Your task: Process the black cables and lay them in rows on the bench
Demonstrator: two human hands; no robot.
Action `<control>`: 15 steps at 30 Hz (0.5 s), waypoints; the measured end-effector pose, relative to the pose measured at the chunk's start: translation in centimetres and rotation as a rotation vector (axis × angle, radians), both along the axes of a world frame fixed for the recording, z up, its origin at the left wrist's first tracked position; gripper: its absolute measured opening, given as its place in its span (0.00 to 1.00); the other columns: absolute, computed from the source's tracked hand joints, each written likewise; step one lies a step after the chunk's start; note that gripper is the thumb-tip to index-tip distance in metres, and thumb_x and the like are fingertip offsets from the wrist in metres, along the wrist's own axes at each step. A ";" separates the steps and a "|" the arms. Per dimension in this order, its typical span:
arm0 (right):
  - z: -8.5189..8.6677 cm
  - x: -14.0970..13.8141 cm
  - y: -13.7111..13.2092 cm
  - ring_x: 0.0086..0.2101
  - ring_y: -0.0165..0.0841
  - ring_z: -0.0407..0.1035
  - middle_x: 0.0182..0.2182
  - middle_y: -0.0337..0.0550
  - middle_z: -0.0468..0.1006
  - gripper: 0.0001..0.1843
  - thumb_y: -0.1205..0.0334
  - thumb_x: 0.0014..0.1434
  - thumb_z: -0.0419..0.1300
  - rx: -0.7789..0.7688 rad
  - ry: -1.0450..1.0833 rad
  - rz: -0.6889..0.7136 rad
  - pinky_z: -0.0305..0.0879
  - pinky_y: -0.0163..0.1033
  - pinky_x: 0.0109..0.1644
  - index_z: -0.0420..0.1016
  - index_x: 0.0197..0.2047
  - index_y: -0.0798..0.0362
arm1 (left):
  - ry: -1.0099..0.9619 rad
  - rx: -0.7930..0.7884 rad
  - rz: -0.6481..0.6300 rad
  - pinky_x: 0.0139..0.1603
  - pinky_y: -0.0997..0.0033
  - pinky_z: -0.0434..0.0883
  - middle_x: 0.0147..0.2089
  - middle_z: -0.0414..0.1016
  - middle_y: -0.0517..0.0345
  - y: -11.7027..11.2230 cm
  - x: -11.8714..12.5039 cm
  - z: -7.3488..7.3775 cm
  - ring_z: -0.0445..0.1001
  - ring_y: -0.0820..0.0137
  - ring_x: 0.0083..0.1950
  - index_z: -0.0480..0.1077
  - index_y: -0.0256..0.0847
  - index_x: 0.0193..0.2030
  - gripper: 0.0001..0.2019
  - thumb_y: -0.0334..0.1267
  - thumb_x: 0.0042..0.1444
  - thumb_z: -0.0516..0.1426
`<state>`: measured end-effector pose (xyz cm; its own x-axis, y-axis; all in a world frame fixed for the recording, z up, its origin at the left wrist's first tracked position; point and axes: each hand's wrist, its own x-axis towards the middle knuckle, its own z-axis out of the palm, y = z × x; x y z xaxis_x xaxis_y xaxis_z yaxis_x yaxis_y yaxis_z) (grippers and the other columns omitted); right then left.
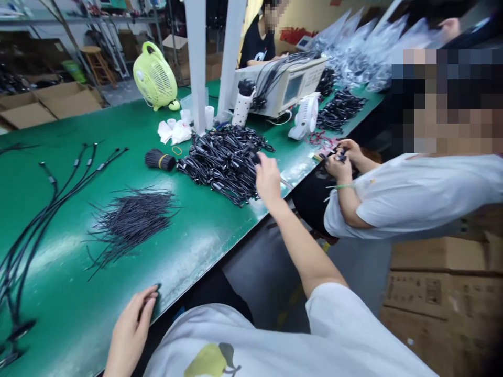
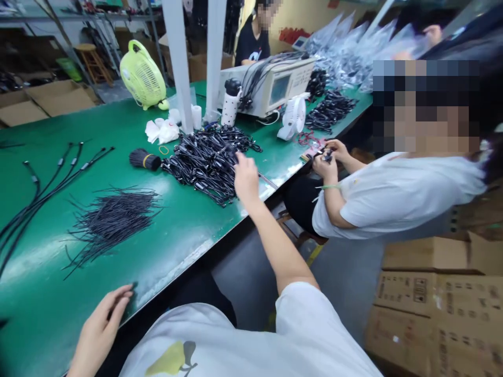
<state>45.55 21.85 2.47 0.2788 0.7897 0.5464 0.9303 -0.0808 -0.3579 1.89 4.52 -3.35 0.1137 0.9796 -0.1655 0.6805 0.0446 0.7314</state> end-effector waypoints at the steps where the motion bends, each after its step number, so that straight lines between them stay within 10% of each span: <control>1: 0.0 1.6 1.7 0.50 0.41 0.64 0.51 0.57 0.68 0.24 0.62 0.68 0.42 -0.034 -0.021 -0.051 0.60 0.47 0.55 0.61 0.64 0.58 | 0.005 0.005 -0.050 0.53 0.57 0.71 0.48 0.79 0.51 -0.2 0.3 0.0 0.76 0.58 0.50 0.74 0.45 0.47 0.18 0.53 0.59 0.52; 5: -1.2 3.2 4.3 0.53 0.42 0.62 0.52 0.60 0.70 0.22 0.63 0.66 0.46 -0.204 -0.087 -0.037 0.57 0.47 0.57 0.67 0.59 0.62 | -0.004 0.032 -0.077 0.52 0.61 0.71 0.46 0.79 0.51 -0.8 1.1 0.7 0.76 0.61 0.48 0.74 0.45 0.46 0.15 0.47 0.62 0.51; 8: -2.1 1.1 1.6 0.56 0.43 0.61 0.53 0.67 0.67 0.25 0.57 0.66 0.48 0.011 -0.090 -0.012 0.55 0.48 0.57 0.70 0.56 0.69 | 0.032 0.144 0.053 0.52 0.61 0.71 0.46 0.78 0.51 -1.1 -0.7 1.0 0.76 0.62 0.47 0.72 0.44 0.49 0.14 0.44 0.64 0.49; 11: -3.2 -1.8 -1.7 0.52 0.45 0.67 0.46 0.67 0.72 0.21 0.61 0.65 0.51 0.323 -0.067 0.114 0.61 0.46 0.54 0.74 0.50 0.70 | 0.208 0.311 0.279 0.53 0.59 0.70 0.48 0.75 0.48 -0.5 -5.9 1.6 0.74 0.62 0.49 0.68 0.42 0.54 0.15 0.41 0.63 0.50; 15: -4.6 -8.3 -5.7 0.40 0.42 0.74 0.35 0.56 0.78 0.07 0.69 0.60 0.57 0.364 -0.124 0.562 0.68 0.42 0.46 0.76 0.37 0.61 | 0.563 0.388 0.617 0.63 0.50 0.60 0.61 0.65 0.36 1.1 -16.1 4.3 0.62 0.53 0.64 0.60 0.35 0.61 0.24 0.42 0.61 0.53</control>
<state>37.29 16.15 -2.14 -0.2019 0.5558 0.8064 0.8317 0.5321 -0.1585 -14.22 5.64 0.94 -0.4455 0.8381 0.3149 0.8775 0.3390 0.3393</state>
